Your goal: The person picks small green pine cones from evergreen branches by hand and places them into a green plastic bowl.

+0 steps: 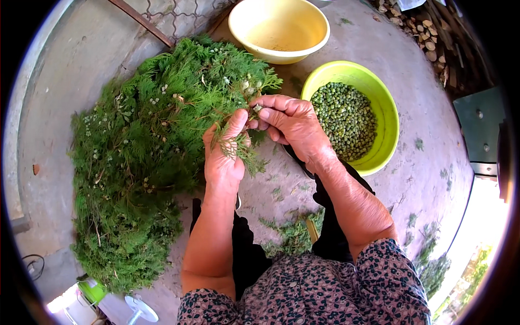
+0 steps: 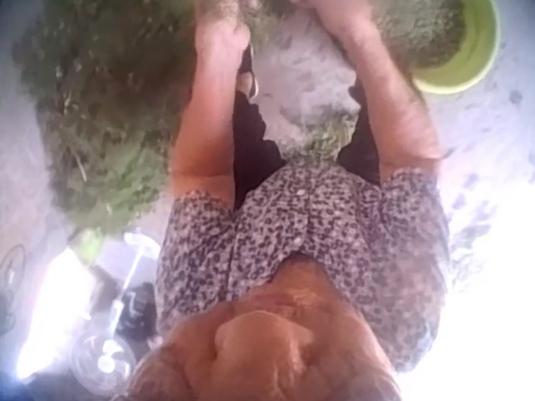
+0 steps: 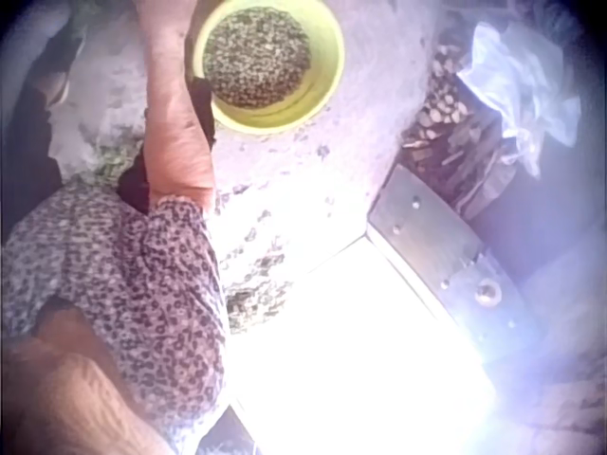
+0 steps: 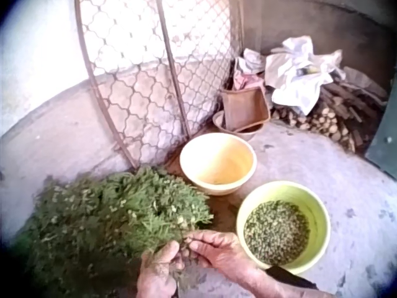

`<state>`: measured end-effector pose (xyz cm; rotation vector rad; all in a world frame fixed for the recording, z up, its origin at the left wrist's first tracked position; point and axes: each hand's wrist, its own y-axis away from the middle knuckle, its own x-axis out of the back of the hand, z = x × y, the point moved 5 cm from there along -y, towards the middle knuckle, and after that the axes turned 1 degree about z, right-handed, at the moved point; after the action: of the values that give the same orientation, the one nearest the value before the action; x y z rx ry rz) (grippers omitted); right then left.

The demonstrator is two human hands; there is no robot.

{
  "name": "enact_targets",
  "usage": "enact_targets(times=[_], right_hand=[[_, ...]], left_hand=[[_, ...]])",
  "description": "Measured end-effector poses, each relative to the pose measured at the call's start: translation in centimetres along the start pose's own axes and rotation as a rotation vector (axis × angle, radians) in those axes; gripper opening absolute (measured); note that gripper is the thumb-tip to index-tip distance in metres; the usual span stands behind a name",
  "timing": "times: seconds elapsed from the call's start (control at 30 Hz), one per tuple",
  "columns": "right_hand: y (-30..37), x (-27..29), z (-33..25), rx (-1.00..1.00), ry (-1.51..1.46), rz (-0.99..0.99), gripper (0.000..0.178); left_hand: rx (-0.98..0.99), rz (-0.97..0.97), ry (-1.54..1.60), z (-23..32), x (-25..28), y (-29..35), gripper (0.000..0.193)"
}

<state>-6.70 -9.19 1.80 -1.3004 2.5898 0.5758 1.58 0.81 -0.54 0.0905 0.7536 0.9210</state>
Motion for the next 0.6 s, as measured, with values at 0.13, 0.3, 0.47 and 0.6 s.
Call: enact_targets(times=[0.13, 0.3, 0.47, 0.6], right_hand=[[0.1, -0.4, 0.0, 0.001, 0.053, -0.005, 0.016], [-0.2, 1.1, -0.1, 0.027, -0.281, 0.060, 0.012], [-0.7, 1.6, -0.8, -0.003, -0.461, 0.069, 0.013], [-0.5, 1.2, -0.9, 0.120, -0.003, 0.075, 0.023]], left_hand=[[-0.039, -0.003, -0.096, -0.1, 0.3, -0.4, 0.018], [-0.096, 0.131, -0.029, -0.5, 0.9, -0.1, 0.022], [-0.146, -0.047, -0.109, 0.1, 0.3, -0.2, 0.021], [-0.179, -0.069, -0.196, 0.0, -0.4, 0.2, 0.019]])
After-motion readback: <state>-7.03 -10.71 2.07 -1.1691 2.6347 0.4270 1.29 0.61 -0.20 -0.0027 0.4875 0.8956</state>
